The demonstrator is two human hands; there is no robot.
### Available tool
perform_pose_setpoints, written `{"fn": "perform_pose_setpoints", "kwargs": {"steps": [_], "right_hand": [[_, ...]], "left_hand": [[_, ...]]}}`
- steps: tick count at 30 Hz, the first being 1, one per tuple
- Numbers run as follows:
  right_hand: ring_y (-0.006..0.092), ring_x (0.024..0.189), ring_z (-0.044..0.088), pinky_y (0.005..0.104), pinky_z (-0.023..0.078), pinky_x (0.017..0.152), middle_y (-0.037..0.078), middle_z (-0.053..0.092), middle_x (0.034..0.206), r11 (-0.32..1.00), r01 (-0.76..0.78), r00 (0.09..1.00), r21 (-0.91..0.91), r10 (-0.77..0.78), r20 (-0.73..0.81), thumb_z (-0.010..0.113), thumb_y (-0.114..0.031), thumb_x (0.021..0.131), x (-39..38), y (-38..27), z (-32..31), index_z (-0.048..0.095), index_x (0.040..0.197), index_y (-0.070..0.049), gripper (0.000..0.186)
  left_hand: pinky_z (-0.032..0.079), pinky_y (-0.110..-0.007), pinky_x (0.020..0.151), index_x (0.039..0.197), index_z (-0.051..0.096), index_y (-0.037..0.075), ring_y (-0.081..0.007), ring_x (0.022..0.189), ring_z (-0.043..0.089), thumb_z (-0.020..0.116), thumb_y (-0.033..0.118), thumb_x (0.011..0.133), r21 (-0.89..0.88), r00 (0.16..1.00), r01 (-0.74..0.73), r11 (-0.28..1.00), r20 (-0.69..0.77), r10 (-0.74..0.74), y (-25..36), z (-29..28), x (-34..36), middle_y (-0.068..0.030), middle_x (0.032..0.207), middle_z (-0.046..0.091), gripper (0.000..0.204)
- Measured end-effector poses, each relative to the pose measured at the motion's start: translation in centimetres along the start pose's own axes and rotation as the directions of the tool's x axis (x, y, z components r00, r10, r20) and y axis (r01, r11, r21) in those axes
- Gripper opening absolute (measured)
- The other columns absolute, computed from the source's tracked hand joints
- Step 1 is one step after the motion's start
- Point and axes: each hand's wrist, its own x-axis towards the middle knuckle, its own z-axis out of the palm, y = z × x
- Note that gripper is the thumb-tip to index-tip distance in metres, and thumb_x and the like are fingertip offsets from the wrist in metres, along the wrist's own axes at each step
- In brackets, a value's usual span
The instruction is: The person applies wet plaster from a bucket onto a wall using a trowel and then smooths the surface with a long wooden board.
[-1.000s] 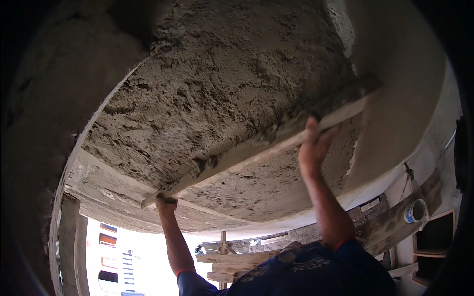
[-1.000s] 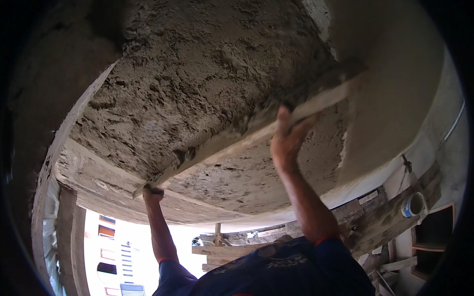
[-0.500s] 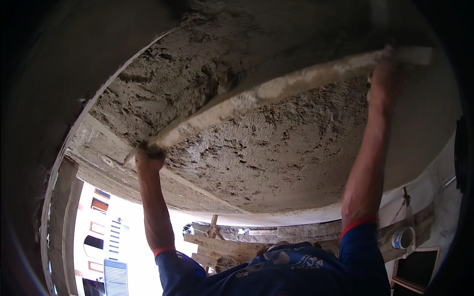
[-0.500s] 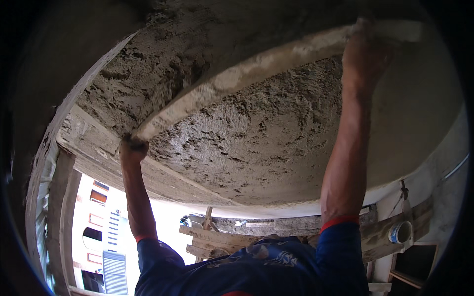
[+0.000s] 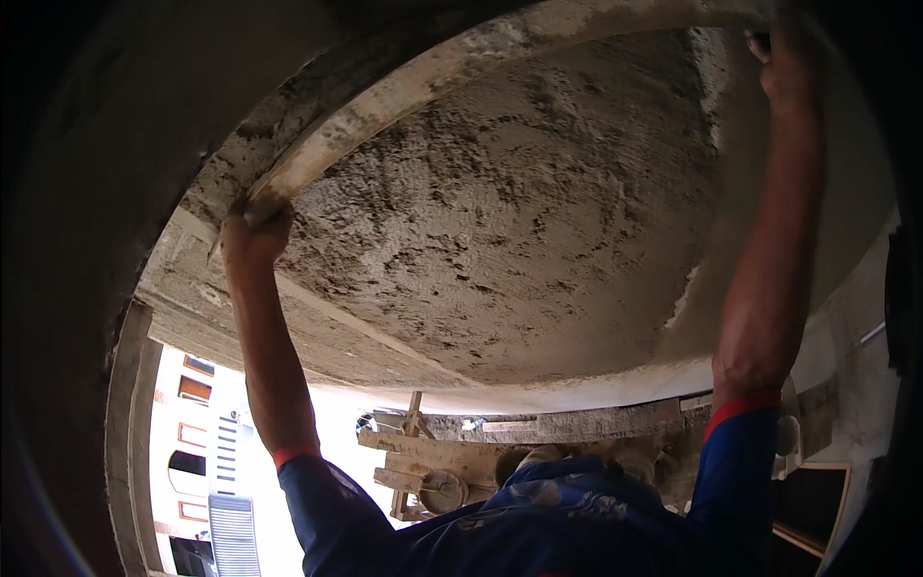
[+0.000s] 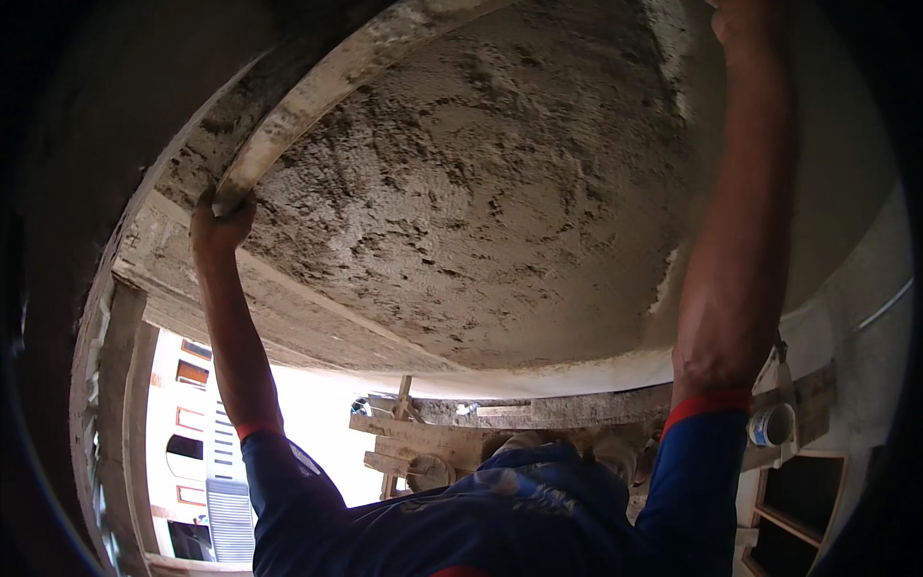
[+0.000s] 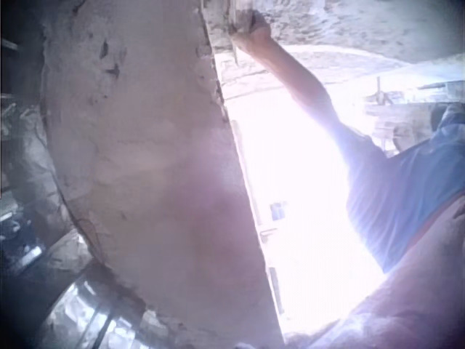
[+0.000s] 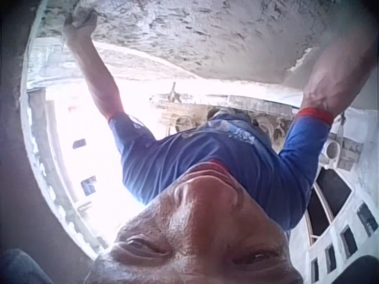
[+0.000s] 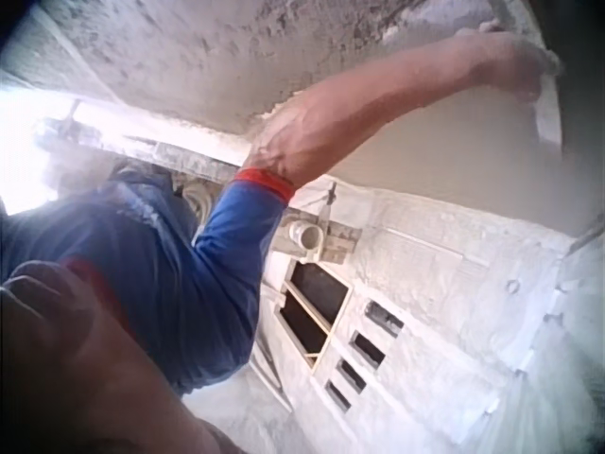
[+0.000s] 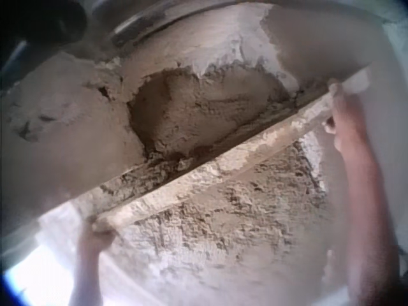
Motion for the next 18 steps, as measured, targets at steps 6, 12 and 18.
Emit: {"fn": "perform_pose_setpoints", "kwargs": {"steps": [6, 12, 18], "right_hand": [[0.0179, 0.084, 0.057, 0.0291, 0.054, 0.070, 0.012, 0.056, 0.106, 0.679, -0.395, 0.895, 0.618, 0.436, 0.093, 0.059, -0.031, 0.091, -5.8, 4.3, -4.5, 0.052, 0.122, -0.001, 0.044], [0.0185, 0.089, 0.055, 0.0430, 0.049, 0.078, 0.007, 0.052, 0.113, 0.576, -0.590, 0.776, 0.566, 0.598, 0.200, 0.064, -0.029, 0.085, -13.8, 12.3, -10.8, 0.047, 0.126, -0.004, 0.051], [0.0192, 0.099, 0.054, 0.0406, 0.049, 0.074, 0.005, 0.053, 0.112, 0.466, -0.764, 0.644, 0.446, 0.575, 0.504, 0.066, -0.029, 0.083, -21.7, 21.9, -18.4, 0.046, 0.124, -0.011, 0.049]], "left_hand": [[0.044, -0.039, 0.085, 0.114, 0.050, 0.000, -0.0267, 0.095, 0.055, 0.041, 0.022, 0.096, 0.032, 0.999, 0.024, 0.999, -0.038, -0.023, -4.1, -2.2, -5.4, -0.0161, 0.104, 0.058, 0.030], [0.046, -0.035, 0.079, 0.111, 0.053, 0.003, -0.0216, 0.091, 0.055, 0.049, 0.024, 0.093, 0.043, 0.975, 0.114, 0.993, -0.195, -0.103, -12.7, -10.0, -12.3, -0.0136, 0.105, 0.059, 0.028], [0.041, -0.047, 0.093, 0.117, 0.052, 0.006, -0.0291, 0.106, 0.054, 0.049, 0.026, 0.087, 0.030, 0.945, 0.170, 0.985, -0.289, -0.155, -21.3, -20.4, -19.4, -0.0136, 0.114, 0.056, 0.036]]}}
